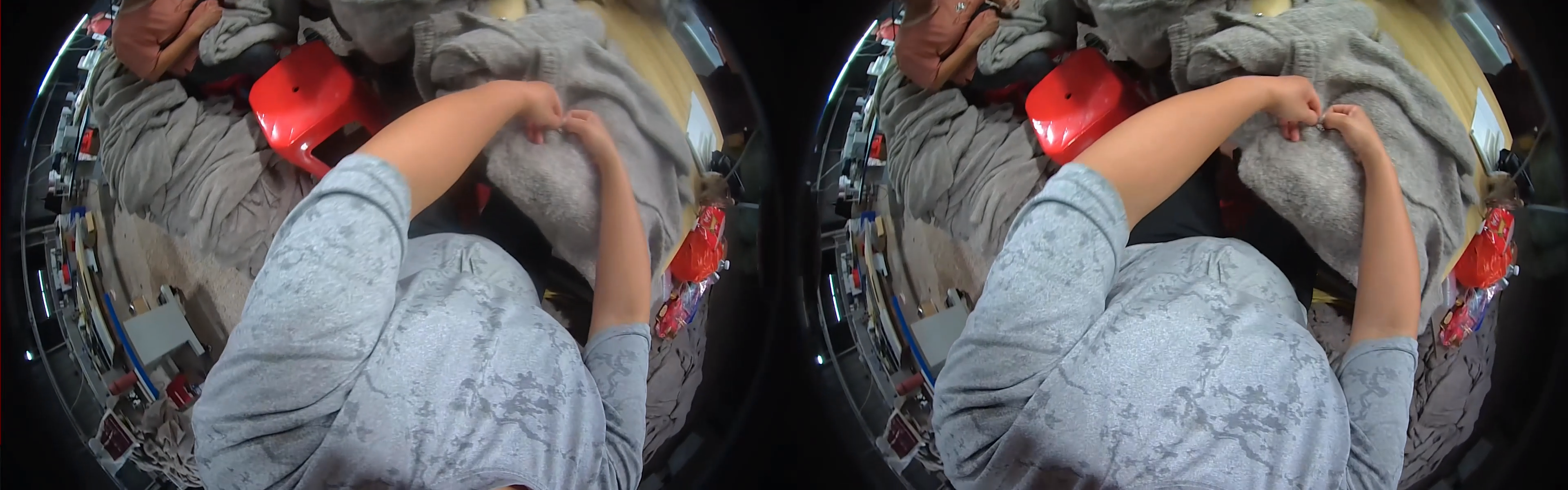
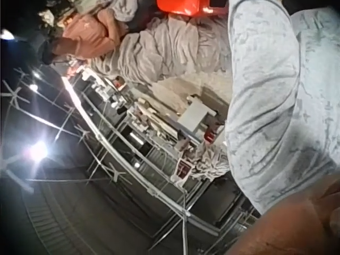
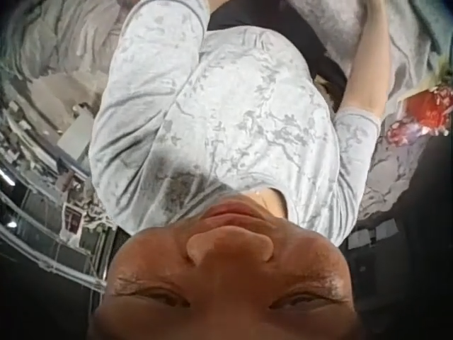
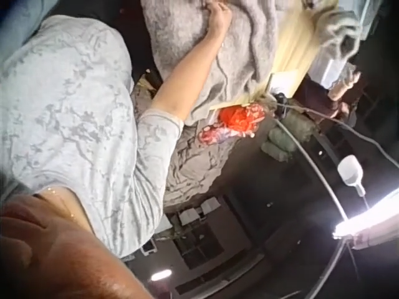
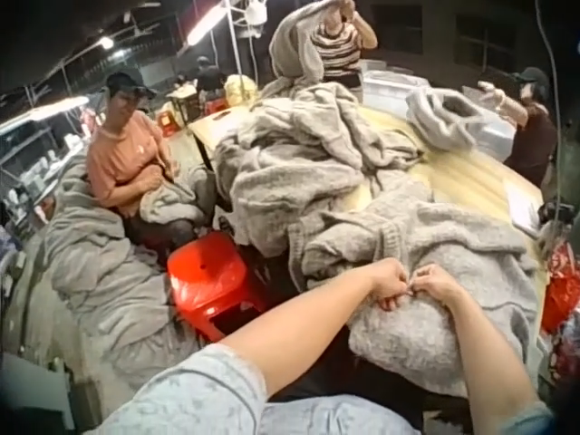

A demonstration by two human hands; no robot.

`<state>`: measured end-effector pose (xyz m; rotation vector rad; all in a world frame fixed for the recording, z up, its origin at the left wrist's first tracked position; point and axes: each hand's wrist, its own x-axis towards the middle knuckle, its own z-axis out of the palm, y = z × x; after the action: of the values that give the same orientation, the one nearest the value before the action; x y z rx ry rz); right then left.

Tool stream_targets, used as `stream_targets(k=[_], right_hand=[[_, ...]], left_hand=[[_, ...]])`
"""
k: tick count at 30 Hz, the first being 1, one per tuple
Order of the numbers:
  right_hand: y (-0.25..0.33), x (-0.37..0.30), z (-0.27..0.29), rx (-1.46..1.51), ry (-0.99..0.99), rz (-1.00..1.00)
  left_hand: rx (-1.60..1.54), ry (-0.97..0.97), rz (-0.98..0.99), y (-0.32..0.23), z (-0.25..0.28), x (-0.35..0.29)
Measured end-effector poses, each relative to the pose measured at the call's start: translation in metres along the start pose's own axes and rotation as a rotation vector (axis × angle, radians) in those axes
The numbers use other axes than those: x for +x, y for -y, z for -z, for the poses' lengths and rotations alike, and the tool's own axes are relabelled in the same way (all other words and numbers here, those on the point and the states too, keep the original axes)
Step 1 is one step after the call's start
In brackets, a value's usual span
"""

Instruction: Inspecting knitted sweaters and removing loose threads or lint by hand at a quality control station.

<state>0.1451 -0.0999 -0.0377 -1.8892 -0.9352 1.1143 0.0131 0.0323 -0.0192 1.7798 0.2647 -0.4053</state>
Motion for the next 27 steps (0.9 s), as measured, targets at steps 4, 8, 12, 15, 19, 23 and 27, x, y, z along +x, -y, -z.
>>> stream_targets(k=[4,8,12,15,19,23,27], right_hand=[[0.007,-0.003,-0.004,-0.072,0.022,-0.034],[0.010,-0.006,-0.003,0.078,0.122,-0.069],[-0.002,-0.012,-0.008,0.175,0.060,0.073],[0.001,-0.014,-0.010,0.169,0.010,0.127],[-0.007,-0.008,-0.001,0.276,0.101,0.102],[-0.009,-0.007,-0.002,0.294,0.094,0.110],[-0.006,-0.008,-0.009,0.224,0.047,0.098]], left_hand=[[0.228,0.002,-0.059,0.000,-0.001,0.001],[-0.101,-0.186,-0.081,0.021,-0.001,0.002],[-0.153,-0.219,-0.050,0.022,0.000,0.008],[-0.136,-0.205,-0.018,0.020,0.002,0.005],[-0.194,-0.165,0.000,0.020,0.002,0.005],[-0.314,-0.071,-0.040,0.021,0.004,0.003],[-0.245,-0.050,-0.031,0.018,0.004,-0.003]])
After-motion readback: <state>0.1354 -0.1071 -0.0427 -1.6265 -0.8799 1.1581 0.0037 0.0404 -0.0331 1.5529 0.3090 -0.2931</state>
